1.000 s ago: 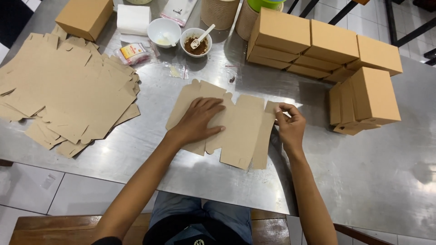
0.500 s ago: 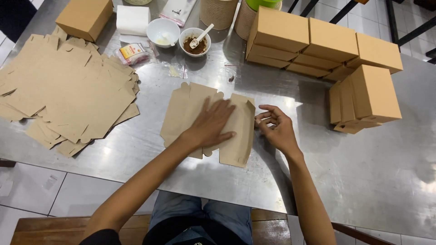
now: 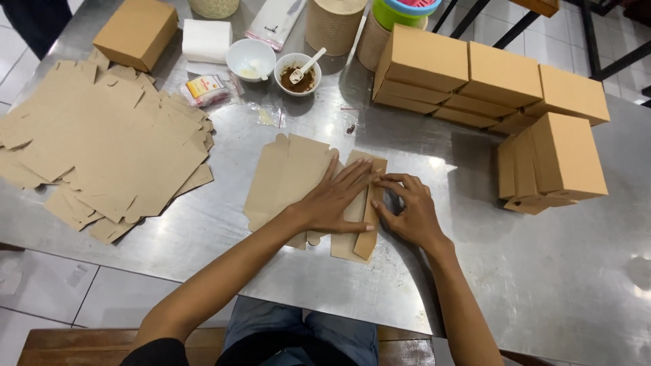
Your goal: The person assembles a flat cardboard box by folding and interlocking its tabs, places a small plastic-wrapped item inside, closes the box, and stacks it with others. The person then folds another flat cardboard piece along its creases to prepare it for assembly.
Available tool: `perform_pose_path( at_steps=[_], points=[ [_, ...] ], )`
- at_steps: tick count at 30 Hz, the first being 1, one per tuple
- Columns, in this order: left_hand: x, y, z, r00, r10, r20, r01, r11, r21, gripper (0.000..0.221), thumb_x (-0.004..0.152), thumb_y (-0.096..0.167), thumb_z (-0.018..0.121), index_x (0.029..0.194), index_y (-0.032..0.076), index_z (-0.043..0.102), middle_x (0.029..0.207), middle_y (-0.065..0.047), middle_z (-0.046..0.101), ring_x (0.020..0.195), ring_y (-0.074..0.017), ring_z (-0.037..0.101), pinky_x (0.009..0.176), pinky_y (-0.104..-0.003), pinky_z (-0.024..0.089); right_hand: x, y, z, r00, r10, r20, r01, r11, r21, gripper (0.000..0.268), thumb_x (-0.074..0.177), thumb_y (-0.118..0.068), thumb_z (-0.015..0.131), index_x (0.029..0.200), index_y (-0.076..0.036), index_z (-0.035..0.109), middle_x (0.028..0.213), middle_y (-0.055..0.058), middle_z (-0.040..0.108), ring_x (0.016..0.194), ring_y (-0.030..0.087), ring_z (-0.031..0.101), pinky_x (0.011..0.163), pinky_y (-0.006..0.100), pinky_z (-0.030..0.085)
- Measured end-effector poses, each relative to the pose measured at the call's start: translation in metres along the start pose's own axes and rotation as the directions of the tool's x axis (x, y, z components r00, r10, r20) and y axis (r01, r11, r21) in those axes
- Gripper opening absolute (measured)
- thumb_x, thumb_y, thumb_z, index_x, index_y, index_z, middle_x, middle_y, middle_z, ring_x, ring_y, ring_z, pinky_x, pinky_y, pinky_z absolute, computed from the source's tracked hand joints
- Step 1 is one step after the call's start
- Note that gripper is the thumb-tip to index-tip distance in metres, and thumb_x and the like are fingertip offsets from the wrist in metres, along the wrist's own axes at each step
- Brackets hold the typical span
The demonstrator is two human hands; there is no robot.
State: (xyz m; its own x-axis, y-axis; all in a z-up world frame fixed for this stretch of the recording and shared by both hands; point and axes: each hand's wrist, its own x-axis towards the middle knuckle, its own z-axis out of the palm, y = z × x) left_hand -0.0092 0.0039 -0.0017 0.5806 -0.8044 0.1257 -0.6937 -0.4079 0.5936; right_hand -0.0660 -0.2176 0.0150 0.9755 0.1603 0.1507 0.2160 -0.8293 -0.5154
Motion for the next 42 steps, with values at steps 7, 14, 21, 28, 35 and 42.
perform_pose_path(
  at_steps=[7, 14, 21, 28, 35, 42],
  points=[
    [0.003, 0.007, -0.003, 0.987, -0.043, 0.156, 0.012, 0.981, 0.195, 0.121, 0.081, 0.09, 0.048, 0.166, 0.009, 0.018, 0.174, -0.018, 0.016, 0.161, -0.0336, 0.009, 0.127, -0.063, -0.008, 0.001, -0.015, -0.022, 0.986, 0.018, 0.163, -0.029, 0.998, 0.063, 0.092, 0.069, -0.033, 0.092, 0.15, -0.012, 0.053, 0.158, 0.023, 0.047, 0.152, 0.05, 0.029, 0.118, 0.079, -0.003],
    [0.001, 0.012, -0.017, 0.969, -0.062, 0.241, -0.007, 0.961, 0.277, 0.133, 0.072, 0.098, 0.046, 0.166, 0.009, 0.016, 0.174, -0.015, 0.017, 0.161, -0.0307, 0.012, 0.128, -0.061, -0.008, -0.003, 0.001, -0.011, 0.972, -0.044, 0.231, 0.036, 0.999, 0.039, 0.135, 0.055, -0.055, 0.1, 0.162, -0.01, 0.032, 0.165, 0.024, 0.033, 0.157, 0.047, 0.012, 0.114, 0.075, -0.021],
    [0.004, 0.007, -0.014, 0.969, -0.05, 0.24, -0.015, 0.965, 0.262, 0.142, 0.065, 0.102, 0.049, 0.166, 0.009, 0.013, 0.174, -0.013, 0.017, 0.161, -0.0293, 0.012, 0.127, -0.061, -0.009, 0.003, 0.021, -0.002, 0.983, -0.043, 0.178, 0.038, 0.999, 0.035, 0.126, 0.062, -0.049, 0.097, 0.163, -0.011, 0.032, 0.164, 0.019, 0.036, 0.158, 0.044, 0.011, 0.113, 0.072, -0.026],
    [0.004, 0.008, -0.017, 0.968, -0.046, 0.245, -0.016, 0.969, 0.245, 0.144, 0.063, 0.103, 0.048, 0.166, 0.007, 0.014, 0.174, -0.014, 0.018, 0.161, -0.0286, 0.012, 0.127, -0.061, -0.009, 0.009, 0.041, 0.011, 0.995, 0.0, 0.095, -0.002, 1.0, 0.026, 0.104, 0.073, -0.047, 0.092, 0.16, -0.019, 0.042, 0.155, 0.008, 0.048, 0.156, 0.035, 0.025, 0.117, 0.067, -0.026],
    [0.006, 0.005, -0.019, 0.975, -0.038, 0.221, -0.009, 0.978, 0.207, 0.147, 0.062, 0.103, 0.049, 0.166, 0.006, 0.013, 0.174, -0.015, 0.017, 0.161, -0.0295, 0.012, 0.127, -0.061, -0.009, 0.02, 0.048, 0.015, 1.0, -0.014, 0.008, 0.014, 1.0, 0.012, 0.078, 0.085, -0.041, 0.084, 0.152, -0.017, 0.052, 0.145, 0.007, 0.054, 0.15, 0.034, 0.036, 0.117, 0.073, -0.02],
    [0.001, 0.006, -0.019, 0.977, -0.032, 0.211, -0.023, 0.967, 0.254, 0.146, 0.063, 0.104, 0.05, 0.165, 0.004, 0.017, 0.173, -0.018, 0.017, 0.161, -0.0327, 0.013, 0.127, -0.062, -0.006, 0.027, 0.06, 0.028, 0.991, -0.021, -0.128, 0.013, 0.998, -0.069, 0.042, 0.097, -0.035, 0.076, 0.136, -0.023, 0.066, 0.129, -0.001, 0.057, 0.137, 0.027, 0.049, 0.119, 0.075, -0.006]
  ],
)
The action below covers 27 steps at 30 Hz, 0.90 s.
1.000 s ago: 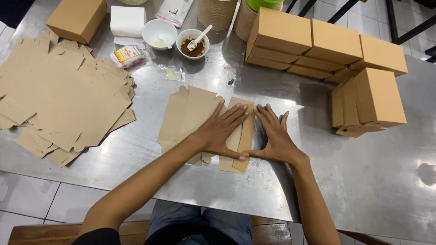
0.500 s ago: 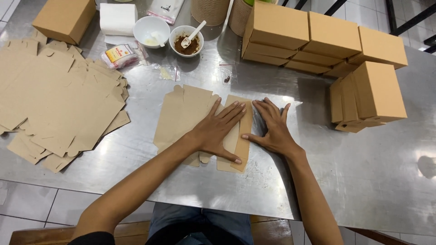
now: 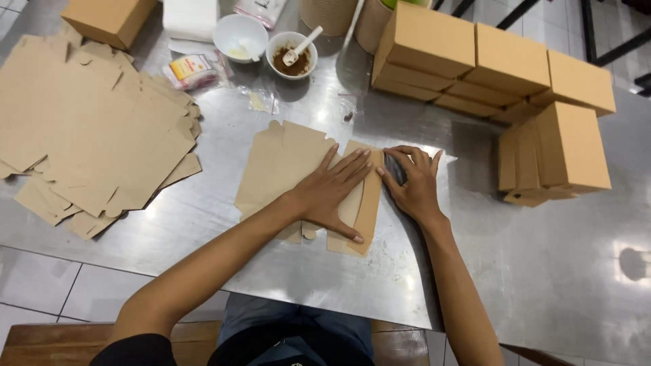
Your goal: The person assembles a flat cardboard box by folding and interlocking its tabs, places a small plastic-wrapped item inside, closes the box, and stacks it with others. The person then folds another flat cardboard piece along its creases to prepare it for assembly.
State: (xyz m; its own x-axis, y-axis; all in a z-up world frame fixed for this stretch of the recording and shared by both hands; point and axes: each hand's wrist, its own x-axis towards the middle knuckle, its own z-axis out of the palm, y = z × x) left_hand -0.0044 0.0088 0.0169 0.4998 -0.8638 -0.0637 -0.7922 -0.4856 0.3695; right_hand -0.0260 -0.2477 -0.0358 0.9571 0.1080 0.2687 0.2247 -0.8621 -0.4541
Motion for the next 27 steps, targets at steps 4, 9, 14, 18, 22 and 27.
perform_pose_path(
  at_steps=[4, 9, 14, 18, 22, 27],
  points=[
    [-0.001, 0.002, -0.002, 1.0, 0.01, 0.012, -0.01, 1.0, -0.022, 0.146, 0.063, 0.103, 0.051, 0.165, 0.003, 0.016, 0.173, -0.019, 0.017, 0.161, -0.0325, 0.012, 0.127, -0.062, -0.005, 0.0, -0.008, -0.004, 0.999, 0.021, -0.031, -0.022, 1.0, -0.015, 0.028, 0.102, -0.028, 0.073, 0.128, -0.022, 0.07, 0.125, 0.001, 0.061, 0.131, 0.029, 0.055, 0.12, 0.074, -0.002],
    [0.0, -0.002, 0.002, 1.0, 0.01, 0.007, -0.01, 1.0, -0.006, 0.146, 0.063, 0.103, 0.05, 0.165, 0.004, 0.015, 0.173, -0.019, 0.016, 0.161, -0.0321, 0.011, 0.127, -0.062, -0.005, -0.001, -0.011, -0.006, 1.0, 0.009, -0.015, -0.009, 0.999, -0.032, 0.03, 0.1, -0.028, 0.074, 0.13, -0.022, 0.07, 0.128, 0.0, 0.061, 0.133, 0.028, 0.054, 0.12, 0.072, -0.005],
    [0.0, -0.001, 0.002, 1.0, 0.01, 0.001, -0.01, 1.0, -0.009, 0.146, 0.063, 0.103, 0.05, 0.165, 0.004, 0.014, 0.174, -0.018, 0.015, 0.161, -0.0317, 0.01, 0.127, -0.061, -0.006, -0.003, -0.025, -0.028, 0.997, -0.028, 0.069, 0.029, 0.999, -0.016, 0.046, 0.092, -0.027, 0.08, 0.135, -0.02, 0.066, 0.136, 0.003, 0.059, 0.138, 0.031, 0.052, 0.118, 0.075, -0.007],
    [-0.001, -0.001, 0.004, 1.0, 0.013, -0.004, -0.013, 0.999, -0.038, 0.145, 0.063, 0.102, 0.051, 0.165, 0.005, 0.015, 0.173, -0.019, 0.016, 0.161, -0.0321, 0.01, 0.127, -0.061, -0.007, -0.004, -0.033, -0.041, 0.978, 0.002, 0.207, -0.014, 0.998, 0.054, 0.071, 0.081, -0.037, 0.086, 0.145, -0.022, 0.058, 0.147, 0.006, 0.054, 0.147, 0.035, 0.041, 0.116, 0.078, -0.015],
    [-0.001, -0.002, 0.003, 1.0, 0.011, 0.011, -0.01, 1.0, -0.027, 0.145, 0.063, 0.102, 0.05, 0.165, 0.006, 0.014, 0.174, -0.017, 0.015, 0.162, -0.0312, 0.009, 0.127, -0.06, -0.007, -0.003, -0.041, -0.049, 0.957, 0.021, 0.288, -0.043, 0.997, 0.068, 0.094, 0.071, -0.041, 0.093, 0.152, -0.019, 0.052, 0.154, 0.012, 0.049, 0.153, 0.038, 0.032, 0.114, 0.077, -0.02],
    [-0.001, 0.0, 0.0, 1.0, 0.006, 0.026, -0.006, 1.0, -0.031, 0.145, 0.063, 0.102, 0.051, 0.166, 0.007, 0.012, 0.174, -0.017, 0.014, 0.162, -0.0311, 0.008, 0.127, -0.06, -0.008, -0.005, -0.047, -0.049, 0.933, 0.031, 0.359, -0.056, 0.997, 0.061, 0.116, 0.061, -0.046, 0.098, 0.159, -0.019, 0.041, 0.16, 0.017, 0.04, 0.157, 0.041, 0.021, 0.113, 0.076, -0.025]
  ],
)
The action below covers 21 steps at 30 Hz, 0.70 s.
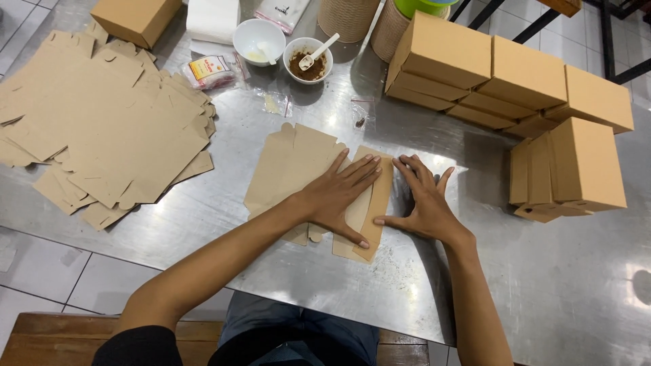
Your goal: The person assembles a flat cardboard box by folding and interlocking its tabs, places a small plastic-wrapped item inside, closes the box, and stacks it with others. The person then folds another flat cardboard piece along its creases to prepare it for assembly.
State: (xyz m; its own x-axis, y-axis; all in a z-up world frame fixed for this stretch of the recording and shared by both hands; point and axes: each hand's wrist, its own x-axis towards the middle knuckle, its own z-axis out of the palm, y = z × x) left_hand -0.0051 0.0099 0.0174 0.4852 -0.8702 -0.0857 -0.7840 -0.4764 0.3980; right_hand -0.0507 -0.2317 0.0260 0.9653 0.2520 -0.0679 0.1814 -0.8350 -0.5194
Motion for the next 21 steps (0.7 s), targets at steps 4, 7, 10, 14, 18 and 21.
perform_pose_path(
  at_steps=[4, 7, 10, 14, 18, 21],
  points=[
    [0.0, 0.001, -0.002, 1.0, 0.003, 0.003, -0.003, 1.0, 0.0, 0.145, 0.063, 0.102, 0.05, 0.166, 0.006, 0.013, 0.174, -0.018, 0.014, 0.162, -0.0311, 0.008, 0.127, -0.061, -0.008, -0.001, 0.007, 0.005, 0.998, -0.018, 0.061, 0.021, 0.998, -0.062, 0.137, 0.054, -0.054, 0.1, 0.165, -0.02, 0.027, 0.165, 0.02, 0.03, 0.159, 0.043, 0.009, 0.11, 0.076, -0.029],
    [0.0, 0.0, 0.002, 1.0, 0.002, -0.016, -0.002, 1.0, -0.017, 0.145, 0.062, 0.102, 0.051, 0.166, 0.007, 0.013, 0.174, -0.017, 0.015, 0.162, -0.031, 0.008, 0.127, -0.06, -0.008, -0.004, 0.007, 0.007, 0.996, -0.021, 0.088, 0.029, 0.996, -0.082, 0.145, 0.051, -0.056, 0.101, 0.167, -0.02, 0.021, 0.166, 0.022, 0.026, 0.159, 0.045, 0.004, 0.109, 0.076, -0.03],
    [0.0, 0.0, 0.002, 1.0, 0.001, -0.021, -0.001, 1.0, -0.024, 0.145, 0.062, 0.101, 0.052, 0.166, 0.008, 0.013, 0.174, -0.017, 0.015, 0.162, -0.0311, 0.009, 0.127, -0.06, -0.007, -0.004, 0.007, 0.008, 0.995, -0.034, 0.098, 0.041, 0.997, -0.071, 0.148, 0.051, -0.057, 0.102, 0.167, -0.018, 0.02, 0.167, 0.024, 0.024, 0.158, 0.047, 0.001, 0.107, 0.075, -0.031],
    [0.0, 0.0, 0.003, 1.0, 0.003, -0.027, -0.003, 1.0, -0.025, 0.145, 0.062, 0.101, 0.052, 0.166, 0.008, 0.013, 0.174, -0.018, 0.015, 0.162, -0.0314, 0.009, 0.127, -0.06, -0.007, -0.004, 0.007, 0.007, 0.996, -0.016, 0.086, 0.022, 0.997, -0.071, 0.147, 0.05, -0.058, 0.101, 0.167, -0.02, 0.021, 0.166, 0.021, 0.027, 0.16, 0.044, 0.002, 0.109, 0.073, -0.031],
    [-0.001, 0.001, 0.001, 1.0, 0.002, -0.012, -0.003, 0.999, -0.034, 0.145, 0.062, 0.101, 0.053, 0.166, 0.007, 0.013, 0.174, -0.018, 0.014, 0.162, -0.0316, 0.008, 0.127, -0.06, -0.008, -0.002, 0.015, 0.006, 1.0, -0.004, -0.02, 0.003, 0.999, -0.044, 0.127, 0.061, -0.052, 0.097, 0.164, -0.02, 0.032, 0.159, 0.014, 0.042, 0.16, 0.04, 0.012, 0.111, 0.072, -0.03],
    [0.0, -0.001, 0.003, 1.0, -0.001, -0.019, 0.0, 0.999, -0.035, 0.145, 0.062, 0.101, 0.053, 0.166, 0.008, 0.013, 0.174, -0.018, 0.015, 0.162, -0.0315, 0.009, 0.127, -0.06, -0.008, 0.004, 0.033, 0.013, 0.996, -0.001, -0.093, -0.003, 0.999, -0.047, 0.111, 0.069, -0.051, 0.092, 0.162, -0.023, 0.039, 0.153, 0.008, 0.049, 0.159, 0.037, 0.019, 0.112, 0.072, -0.029]
  ],
)
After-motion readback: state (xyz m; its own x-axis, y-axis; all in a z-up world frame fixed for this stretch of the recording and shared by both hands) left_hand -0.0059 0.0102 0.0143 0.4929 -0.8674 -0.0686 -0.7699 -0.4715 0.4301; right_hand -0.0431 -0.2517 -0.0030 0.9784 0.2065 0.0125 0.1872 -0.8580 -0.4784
